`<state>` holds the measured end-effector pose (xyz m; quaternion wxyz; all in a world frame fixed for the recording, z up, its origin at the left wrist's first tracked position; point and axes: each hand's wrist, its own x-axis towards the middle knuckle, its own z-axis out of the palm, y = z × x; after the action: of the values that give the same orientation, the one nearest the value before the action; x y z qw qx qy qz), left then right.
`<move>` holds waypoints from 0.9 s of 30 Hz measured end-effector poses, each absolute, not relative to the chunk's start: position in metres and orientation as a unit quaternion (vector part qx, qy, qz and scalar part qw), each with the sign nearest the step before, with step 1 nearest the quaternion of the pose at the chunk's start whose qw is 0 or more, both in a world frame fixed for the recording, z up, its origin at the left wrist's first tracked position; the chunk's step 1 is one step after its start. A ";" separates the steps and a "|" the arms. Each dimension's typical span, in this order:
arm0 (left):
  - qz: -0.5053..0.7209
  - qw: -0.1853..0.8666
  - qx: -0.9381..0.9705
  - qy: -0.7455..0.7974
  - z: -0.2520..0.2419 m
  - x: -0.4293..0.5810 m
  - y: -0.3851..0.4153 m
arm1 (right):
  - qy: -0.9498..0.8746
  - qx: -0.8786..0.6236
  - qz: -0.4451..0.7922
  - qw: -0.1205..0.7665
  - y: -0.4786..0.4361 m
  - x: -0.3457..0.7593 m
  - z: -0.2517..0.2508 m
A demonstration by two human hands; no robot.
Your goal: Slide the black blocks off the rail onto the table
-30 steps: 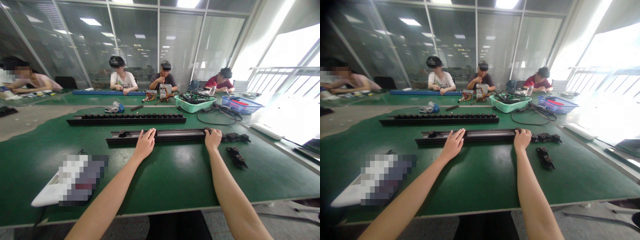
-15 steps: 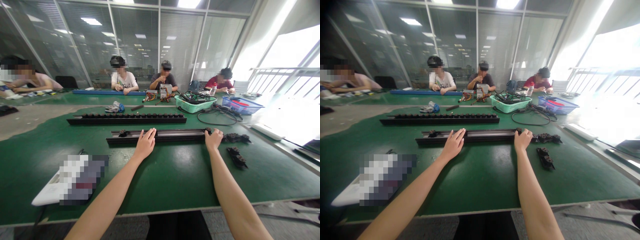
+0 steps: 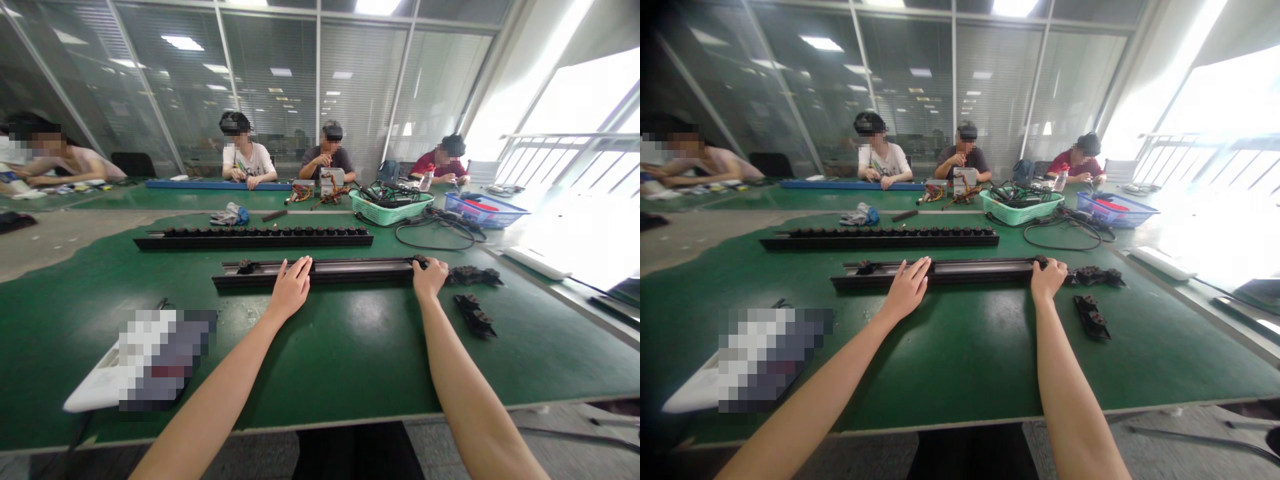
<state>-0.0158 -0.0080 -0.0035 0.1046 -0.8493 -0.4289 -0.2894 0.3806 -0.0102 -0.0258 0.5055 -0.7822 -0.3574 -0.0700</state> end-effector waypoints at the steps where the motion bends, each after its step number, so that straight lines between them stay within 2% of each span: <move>1: -0.289 0.105 -0.849 -0.429 -0.004 -0.016 -0.008 | -0.357 -0.783 -0.067 0.504 -0.010 0.381 -0.025; 18: -0.288 0.107 -0.850 -0.428 -0.005 -0.017 -0.008 | -0.342 -0.774 -0.067 0.528 -0.008 0.394 -0.027; 27: -0.285 0.113 -0.849 -0.431 -0.005 -0.016 -0.008 | -0.278 -0.779 -0.047 0.560 -0.005 0.412 -0.026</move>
<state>-0.0164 -0.0079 -0.0055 0.1127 -0.8489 -0.4308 -0.2847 0.4115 -0.0053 -0.0264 0.5598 -0.7792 -0.2781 -0.0466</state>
